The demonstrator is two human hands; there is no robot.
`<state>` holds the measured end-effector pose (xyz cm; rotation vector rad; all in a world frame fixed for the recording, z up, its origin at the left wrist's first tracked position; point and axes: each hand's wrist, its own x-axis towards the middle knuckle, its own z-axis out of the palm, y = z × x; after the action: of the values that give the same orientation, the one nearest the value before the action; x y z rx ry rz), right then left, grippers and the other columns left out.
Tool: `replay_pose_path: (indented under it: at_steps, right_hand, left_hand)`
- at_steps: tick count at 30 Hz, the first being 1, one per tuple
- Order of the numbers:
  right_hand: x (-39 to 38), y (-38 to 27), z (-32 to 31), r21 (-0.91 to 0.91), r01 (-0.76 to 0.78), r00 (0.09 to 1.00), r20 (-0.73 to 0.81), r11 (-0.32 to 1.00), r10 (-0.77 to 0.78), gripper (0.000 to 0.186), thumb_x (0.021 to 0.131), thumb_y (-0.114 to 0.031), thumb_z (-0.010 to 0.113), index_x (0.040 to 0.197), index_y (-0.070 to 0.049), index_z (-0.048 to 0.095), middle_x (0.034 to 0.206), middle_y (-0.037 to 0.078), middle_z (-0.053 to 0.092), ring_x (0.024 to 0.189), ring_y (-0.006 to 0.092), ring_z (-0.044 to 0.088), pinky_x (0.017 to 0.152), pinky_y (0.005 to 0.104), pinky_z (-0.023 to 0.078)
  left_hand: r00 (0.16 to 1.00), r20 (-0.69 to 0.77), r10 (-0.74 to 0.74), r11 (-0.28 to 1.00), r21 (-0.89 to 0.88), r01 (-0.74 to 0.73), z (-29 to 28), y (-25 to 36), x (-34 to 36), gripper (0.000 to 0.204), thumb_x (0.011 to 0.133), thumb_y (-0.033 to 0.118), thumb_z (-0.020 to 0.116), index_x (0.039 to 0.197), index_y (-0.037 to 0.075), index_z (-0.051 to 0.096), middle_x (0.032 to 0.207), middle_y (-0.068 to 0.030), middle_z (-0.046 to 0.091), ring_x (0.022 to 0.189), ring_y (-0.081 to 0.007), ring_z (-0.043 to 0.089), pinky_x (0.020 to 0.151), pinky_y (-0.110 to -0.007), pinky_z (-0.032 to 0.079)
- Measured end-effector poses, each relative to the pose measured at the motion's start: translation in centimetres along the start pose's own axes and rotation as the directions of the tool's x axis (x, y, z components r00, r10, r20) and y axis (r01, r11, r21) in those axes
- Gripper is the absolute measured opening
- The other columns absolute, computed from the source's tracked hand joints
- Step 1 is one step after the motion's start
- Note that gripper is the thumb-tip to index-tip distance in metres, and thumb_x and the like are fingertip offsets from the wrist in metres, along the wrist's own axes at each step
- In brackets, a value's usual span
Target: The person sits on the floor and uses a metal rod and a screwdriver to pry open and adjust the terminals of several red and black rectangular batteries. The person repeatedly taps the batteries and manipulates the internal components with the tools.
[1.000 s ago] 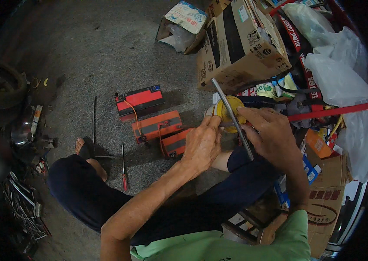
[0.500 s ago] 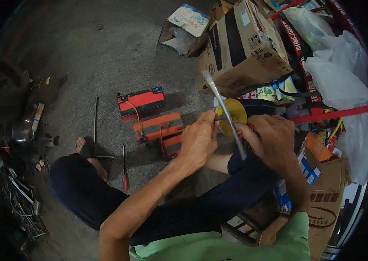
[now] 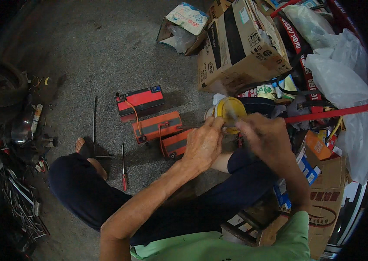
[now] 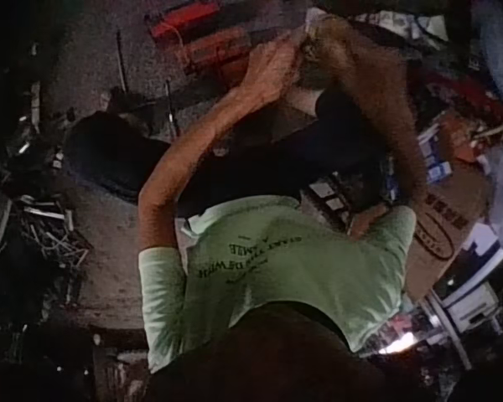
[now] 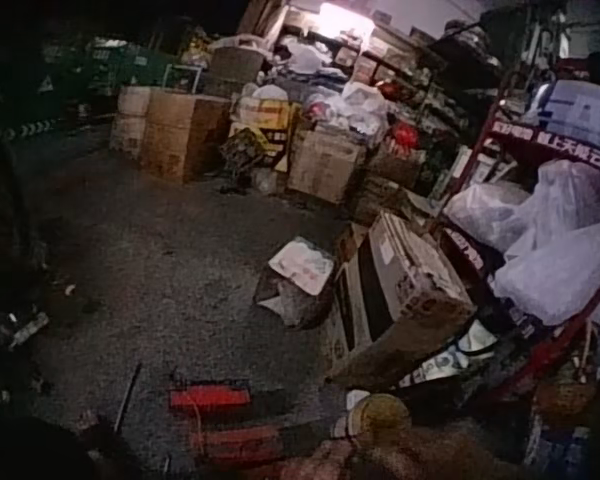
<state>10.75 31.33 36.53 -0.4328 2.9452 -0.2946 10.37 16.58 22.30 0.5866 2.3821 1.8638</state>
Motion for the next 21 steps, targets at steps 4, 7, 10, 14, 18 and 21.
replay_pose_path:
  at_steps: [4,7,10,14,18,21]
  right_hand:
    - [0.47,-0.31,-0.83,-0.140,-0.063,0.989,-0.139,0.988,0.044,0.013,0.089,-0.013,0.071,0.098,-0.003,0.072,0.081,0.014,0.069,0.061,0.0263,0.068,0.052,0.0345,0.049]
    - [-0.07,-0.78,-0.65,-0.123,-0.109,0.984,-0.158,0.986,0.089,0.011,0.090,-0.011,0.071,0.096,-0.002,0.072,0.077,0.014,0.069,0.062,0.0271,0.068,0.054,0.0353,0.050]
    - [-0.36,-0.77,-0.69,-0.160,0.047,0.981,-0.179,0.986,-0.076,0.020,0.087,-0.008,0.071,0.105,-0.001,0.070,0.083,0.013,0.070,0.070,0.0279,0.069,0.061,0.0356,0.054]
    - [-0.08,-0.66,-0.16,-0.315,0.252,0.927,-0.194,0.915,-0.322,0.034,0.080,-0.004,0.072,0.113,0.000,0.067,0.102,0.015,0.069,0.091,0.0306,0.069,0.077,0.0376,0.057]
    - [-0.44,-0.86,-0.01,-0.396,0.308,0.924,-0.093,0.865,-0.372,0.045,0.073,-0.002,0.071,0.118,0.000,0.065,0.118,0.016,0.065,0.108,0.0320,0.065,0.087,0.0420,0.055]
    - [-0.21,-0.81,-0.27,-0.366,0.341,0.904,-0.123,0.866,-0.409,0.042,0.076,-0.003,0.071,0.118,0.000,0.066,0.117,0.016,0.066,0.110,0.0325,0.064,0.089,0.0435,0.054]
  left_hand:
    - [1.000,-0.031,0.003,1.000,0.019,-0.002,0.05,0.04,-0.18,0.013,0.091,0.003,0.058,0.103,0.001,0.055,0.097,-0.0234,0.060,0.084,-0.0464,0.062,0.069,-0.052,0.049]
    - [0.998,0.007,-0.066,0.998,-0.007,0.066,-0.57,0.63,0.03,0.009,0.093,0.004,0.058,0.100,0.000,0.053,0.098,-0.0234,0.060,0.085,-0.0474,0.061,0.069,-0.053,0.048]
    - [0.999,-0.007,-0.040,0.999,-0.015,0.040,-0.48,0.28,0.07,0.012,0.093,0.005,0.058,0.103,0.000,0.054,0.099,-0.0238,0.061,0.086,-0.0473,0.062,0.070,-0.054,0.048]
    - [0.999,0.012,-0.040,0.998,0.040,0.039,0.07,0.15,0.03,0.014,0.092,0.004,0.057,0.105,0.000,0.054,0.099,-0.0242,0.061,0.087,-0.0472,0.062,0.070,-0.054,0.049]
    - [1.000,0.028,-0.011,1.000,-0.015,0.011,-0.10,0.08,0.02,0.016,0.089,0.002,0.057,0.105,0.000,0.054,0.098,-0.0246,0.060,0.087,-0.0472,0.062,0.070,-0.053,0.050]
    - [0.999,0.032,0.016,1.000,-0.023,-0.015,-0.35,0.03,-0.03,0.018,0.086,0.000,0.057,0.104,-0.001,0.054,0.098,-0.0244,0.060,0.086,-0.0471,0.062,0.070,-0.053,0.050]
